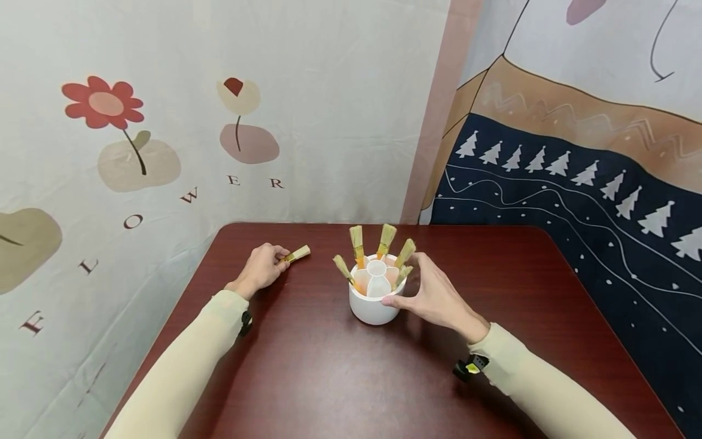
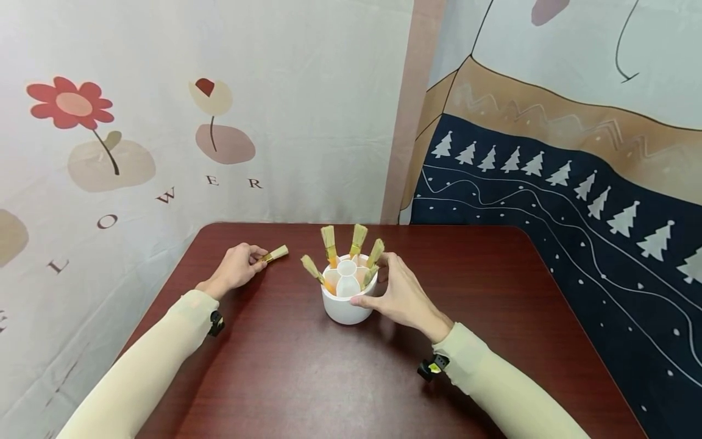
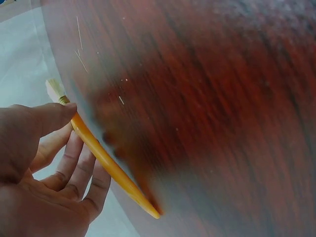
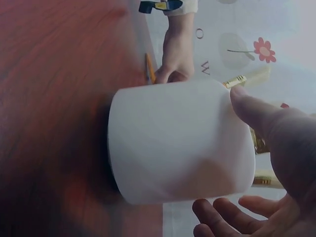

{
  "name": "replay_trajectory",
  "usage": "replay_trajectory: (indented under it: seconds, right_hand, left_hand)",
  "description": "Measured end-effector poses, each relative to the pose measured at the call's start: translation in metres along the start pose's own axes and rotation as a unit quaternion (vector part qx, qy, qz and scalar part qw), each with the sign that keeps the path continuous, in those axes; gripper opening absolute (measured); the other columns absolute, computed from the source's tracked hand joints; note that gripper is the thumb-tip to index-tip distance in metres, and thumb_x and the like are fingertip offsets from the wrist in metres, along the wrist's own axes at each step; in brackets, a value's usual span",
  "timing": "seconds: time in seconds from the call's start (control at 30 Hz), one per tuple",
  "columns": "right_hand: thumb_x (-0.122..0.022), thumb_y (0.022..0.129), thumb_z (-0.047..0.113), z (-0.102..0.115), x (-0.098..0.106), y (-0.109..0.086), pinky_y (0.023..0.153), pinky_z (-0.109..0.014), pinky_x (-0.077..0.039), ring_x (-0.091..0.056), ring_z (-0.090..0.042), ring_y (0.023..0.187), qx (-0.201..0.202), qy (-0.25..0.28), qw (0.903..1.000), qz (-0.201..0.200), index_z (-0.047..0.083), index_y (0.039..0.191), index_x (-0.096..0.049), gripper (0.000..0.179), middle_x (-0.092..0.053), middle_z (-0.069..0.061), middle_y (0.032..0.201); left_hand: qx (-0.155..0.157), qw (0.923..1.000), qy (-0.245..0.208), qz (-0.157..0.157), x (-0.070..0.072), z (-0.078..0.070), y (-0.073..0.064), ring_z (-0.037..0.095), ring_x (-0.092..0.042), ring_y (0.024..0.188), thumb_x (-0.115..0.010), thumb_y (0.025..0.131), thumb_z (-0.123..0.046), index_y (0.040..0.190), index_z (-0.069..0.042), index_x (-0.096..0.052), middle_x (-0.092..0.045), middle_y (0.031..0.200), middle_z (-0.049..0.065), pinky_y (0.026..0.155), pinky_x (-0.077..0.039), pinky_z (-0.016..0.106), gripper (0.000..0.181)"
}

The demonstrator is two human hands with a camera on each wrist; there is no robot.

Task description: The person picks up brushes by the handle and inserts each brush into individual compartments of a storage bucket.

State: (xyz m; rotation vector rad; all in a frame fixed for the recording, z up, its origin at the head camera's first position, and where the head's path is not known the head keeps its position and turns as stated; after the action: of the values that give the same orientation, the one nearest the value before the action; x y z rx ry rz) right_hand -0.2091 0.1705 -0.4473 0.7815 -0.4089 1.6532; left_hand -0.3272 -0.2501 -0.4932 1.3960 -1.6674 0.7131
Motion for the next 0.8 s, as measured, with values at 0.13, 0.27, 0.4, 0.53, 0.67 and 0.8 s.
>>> replay_trajectory:
  seconds: [0.13, 0.27, 0.4, 0.53, 0.67, 0.8]
  right_hand:
    - [-0.104, 0.084, 0.059, -0.005, 0.004, 0.002, 0.108, -0.054, -0.065, -0.074, -0.027, 0.129, 0.002, 0.005, 0.9999, 0.016, 0.014, 0.161, -0.053, 0.103, -0.069, -0.009, 0.148]
    - [-0.102, 0.086, 0.059, -0.012, 0.007, 0.006, 0.123, -0.064, -0.059, -0.067, -0.032, 0.145, 0.004, 0.026, 0.9989, 0.039, 0.017, 0.165, -0.051, 0.103, -0.066, -0.008, 0.157]
    - [-0.102, 0.088, 0.054, -0.018, 0.010, 0.010, 0.128, -0.067, -0.053, -0.063, -0.033, 0.151, 0.004, 0.056, 0.9961, 0.068, 0.020, 0.166, -0.051, 0.099, -0.065, -0.007, 0.161]
    - [-0.100, 0.090, 0.050, -0.022, 0.013, 0.014, 0.128, -0.068, -0.054, -0.064, -0.035, 0.151, 0.006, 0.070, 0.9935, 0.090, 0.019, 0.169, -0.049, 0.099, -0.064, -0.007, 0.163]
    - [-0.099, 0.092, 0.048, -0.023, 0.016, 0.019, 0.128, -0.068, -0.054, -0.065, -0.034, 0.151, 0.013, 0.078, 0.9915, 0.103, 0.021, 0.169, -0.051, 0.095, -0.065, -0.005, 0.165]
    - [-0.100, 0.093, 0.046, -0.024, 0.016, 0.024, 0.129, -0.068, -0.054, -0.066, -0.033, 0.151, 0.021, 0.086, 0.9897, 0.113, 0.024, 0.168, -0.054, 0.090, -0.066, -0.003, 0.165]
  left_hand:
    - [0.005, 1.0000, 0.001, -0.006, 0.001, 0.000, -0.002, 0.040, -0.075, 0.114, -0.074, 0.112, -0.008, 0.137, 0.004, -0.080, -0.073, 0.126, 0.027, 0.102, -0.065, 0.056, 0.028]
    - [0.012, 0.9999, -0.005, -0.010, 0.001, -0.001, -0.004, 0.040, -0.075, 0.116, -0.073, 0.113, -0.009, 0.138, 0.003, -0.079, -0.071, 0.129, 0.027, 0.103, -0.064, 0.056, 0.029]
    - [0.012, 0.9996, -0.013, -0.020, 0.003, -0.003, -0.006, 0.041, -0.074, 0.117, -0.072, 0.113, -0.009, 0.138, 0.004, -0.077, -0.071, 0.130, 0.028, 0.104, -0.063, 0.058, 0.029]
    - [0.011, 0.9990, -0.022, -0.038, 0.004, -0.006, -0.006, 0.042, -0.075, 0.120, -0.071, 0.113, -0.009, 0.139, 0.005, -0.076, -0.072, 0.131, 0.027, 0.107, -0.062, 0.059, 0.030]
    - [0.014, 0.9981, -0.031, -0.052, 0.006, -0.009, -0.008, 0.041, -0.076, 0.118, -0.071, 0.112, -0.009, 0.139, 0.005, -0.075, -0.073, 0.131, 0.026, 0.107, -0.062, 0.058, 0.030]
    - [0.009, 0.9968, -0.040, -0.069, 0.009, -0.014, -0.010, 0.040, -0.076, 0.114, -0.073, 0.111, -0.009, 0.136, 0.004, -0.076, -0.073, 0.128, 0.025, 0.104, -0.062, 0.056, 0.028]
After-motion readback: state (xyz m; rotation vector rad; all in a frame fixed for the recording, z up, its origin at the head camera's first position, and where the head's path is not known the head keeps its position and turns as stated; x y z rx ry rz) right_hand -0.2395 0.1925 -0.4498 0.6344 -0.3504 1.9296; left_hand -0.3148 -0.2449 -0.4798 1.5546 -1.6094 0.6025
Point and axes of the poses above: each hand's wrist, its own y-axis towards the middle knuckle, its own x-axis out of the back of the hand, z = x × y, the point moved 3 cm from there along y, towards the middle knuckle
